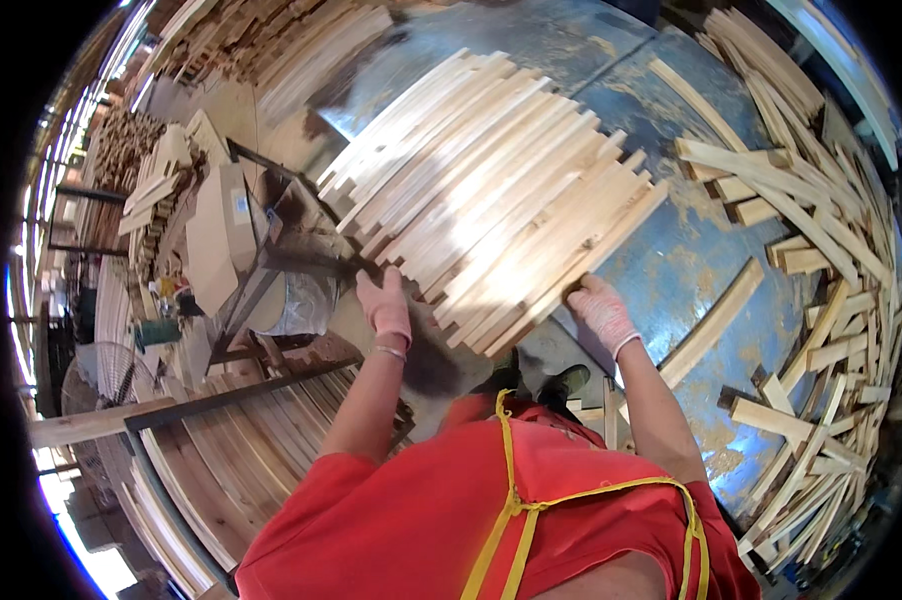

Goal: The person sorts wooden planks on a metal table in a workshop. They pick up individual planks from a disorganized pile, inspect them, and place them into a neat stack. The person occasionally adjusts the camera mounted on their head.

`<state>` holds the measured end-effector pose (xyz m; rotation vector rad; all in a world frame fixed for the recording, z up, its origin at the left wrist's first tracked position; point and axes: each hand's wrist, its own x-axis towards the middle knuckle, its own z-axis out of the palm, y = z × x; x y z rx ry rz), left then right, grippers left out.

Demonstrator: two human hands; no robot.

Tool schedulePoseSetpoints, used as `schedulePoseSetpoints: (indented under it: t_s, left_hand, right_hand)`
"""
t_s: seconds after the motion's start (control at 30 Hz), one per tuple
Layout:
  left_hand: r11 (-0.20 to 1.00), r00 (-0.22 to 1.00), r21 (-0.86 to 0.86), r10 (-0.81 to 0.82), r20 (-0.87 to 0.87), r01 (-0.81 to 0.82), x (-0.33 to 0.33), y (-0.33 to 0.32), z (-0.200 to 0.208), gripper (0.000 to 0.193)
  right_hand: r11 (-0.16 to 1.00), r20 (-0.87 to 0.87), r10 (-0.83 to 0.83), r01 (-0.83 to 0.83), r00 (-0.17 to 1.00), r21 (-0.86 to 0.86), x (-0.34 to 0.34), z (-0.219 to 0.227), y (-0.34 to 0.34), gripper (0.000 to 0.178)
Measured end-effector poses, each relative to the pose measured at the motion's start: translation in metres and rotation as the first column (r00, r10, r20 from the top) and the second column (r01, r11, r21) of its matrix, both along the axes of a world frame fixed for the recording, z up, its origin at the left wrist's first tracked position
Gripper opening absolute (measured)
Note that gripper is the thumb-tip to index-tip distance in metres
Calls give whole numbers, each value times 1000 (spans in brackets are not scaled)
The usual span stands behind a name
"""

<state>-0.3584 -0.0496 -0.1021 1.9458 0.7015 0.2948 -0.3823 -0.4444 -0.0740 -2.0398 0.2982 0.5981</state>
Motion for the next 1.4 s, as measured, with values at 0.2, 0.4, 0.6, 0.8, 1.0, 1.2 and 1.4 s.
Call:
schedulePoseSetpoints:
  t_s: [0.2,0.4,0.6,0.8,1.0,1.2,1.4]
  left_hand:
    - [757,971,-610,147,-188,-233,6,6,-45,44]
    - [609,617,-746,-704,-352,268,-65,-48,44,25]
    - [579,492,-171,-787,-372,797,40,-76,87,62]
    - [566,474,-35,-721,-505,824,130,-142,49,83]
    - [554,465,74,-610,-642,829,138,-221,62,97]
    - [679,562,-52,-646,-517,733,138,-227,83,80]
    - [707,699,74,-707,112,703,149,-235,216,94]
  right_hand:
    - [809,-18,-463,430,886,401,-20,-5,10,51]
    - [674,133,-728,667,673,317,-21,-30,-43,62]
    - [707,47,-694,668,719,233,-18,-8,-73,83]
    - [859,-34,-486,484,873,165,25,6,-93,80]
    - [847,119,-502,515,857,-132,64,-19,-99,80]
    - [773,1,-619,609,785,175,64,33,-87,82]
    - [704,511,-704,582,494,407,68,175,-82,69]
